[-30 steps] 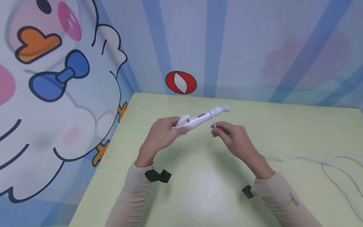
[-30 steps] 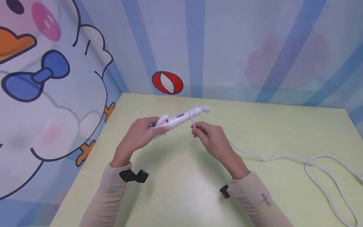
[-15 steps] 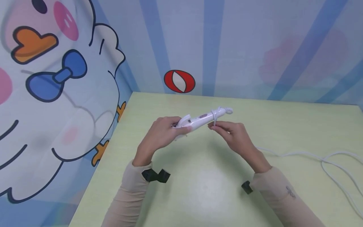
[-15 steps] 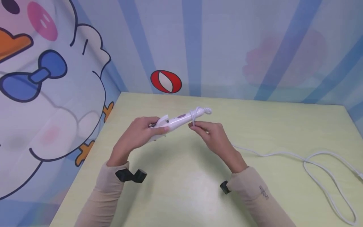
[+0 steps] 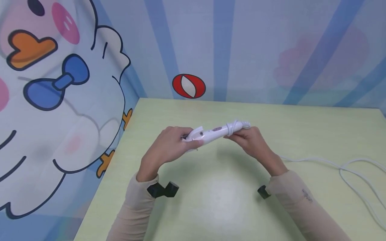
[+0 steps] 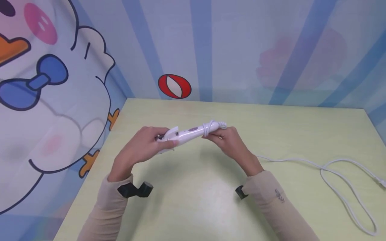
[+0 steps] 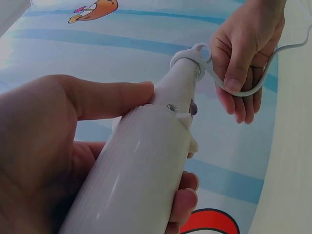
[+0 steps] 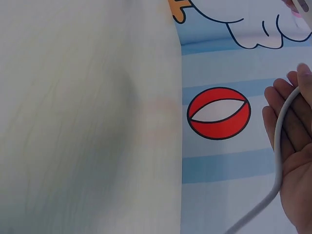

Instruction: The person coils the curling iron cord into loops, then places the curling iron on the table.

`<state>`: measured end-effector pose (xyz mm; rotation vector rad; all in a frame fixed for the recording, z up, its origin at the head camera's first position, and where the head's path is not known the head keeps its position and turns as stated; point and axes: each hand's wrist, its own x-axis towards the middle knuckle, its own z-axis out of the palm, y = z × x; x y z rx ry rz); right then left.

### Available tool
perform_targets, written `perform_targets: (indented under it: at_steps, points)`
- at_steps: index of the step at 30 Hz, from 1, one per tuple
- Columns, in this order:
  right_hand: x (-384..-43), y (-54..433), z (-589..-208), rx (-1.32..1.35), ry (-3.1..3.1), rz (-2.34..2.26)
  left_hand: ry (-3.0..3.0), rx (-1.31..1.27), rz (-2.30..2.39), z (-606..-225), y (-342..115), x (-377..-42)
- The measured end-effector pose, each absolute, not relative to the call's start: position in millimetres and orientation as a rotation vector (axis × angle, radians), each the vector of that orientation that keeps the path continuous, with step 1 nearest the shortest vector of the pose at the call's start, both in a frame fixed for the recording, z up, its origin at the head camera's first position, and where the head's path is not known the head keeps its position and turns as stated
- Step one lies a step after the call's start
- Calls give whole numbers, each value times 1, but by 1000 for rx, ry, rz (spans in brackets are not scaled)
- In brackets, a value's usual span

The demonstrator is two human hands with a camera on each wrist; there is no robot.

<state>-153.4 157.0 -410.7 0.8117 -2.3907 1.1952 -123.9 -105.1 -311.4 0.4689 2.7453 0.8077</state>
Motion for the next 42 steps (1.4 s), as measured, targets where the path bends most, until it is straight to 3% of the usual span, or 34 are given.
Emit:
perform_targets:
  at_steps: [7, 17, 22, 42]
  points:
    - [-156, 162, -406, 675, -2527, 1295, 2734, 548, 793, -308, -108, -121]
    - [-162, 171, -386, 1103, -2550, 1187, 2689, 666, 720, -306, -113, -121]
    - [-165, 172, -376, 1074, -2709, 1129, 2671, 702, 637, -303, -111, -120]
    - [-150, 152, -344, 968, -2770, 521, 2771, 465, 436, -320, -99, -126]
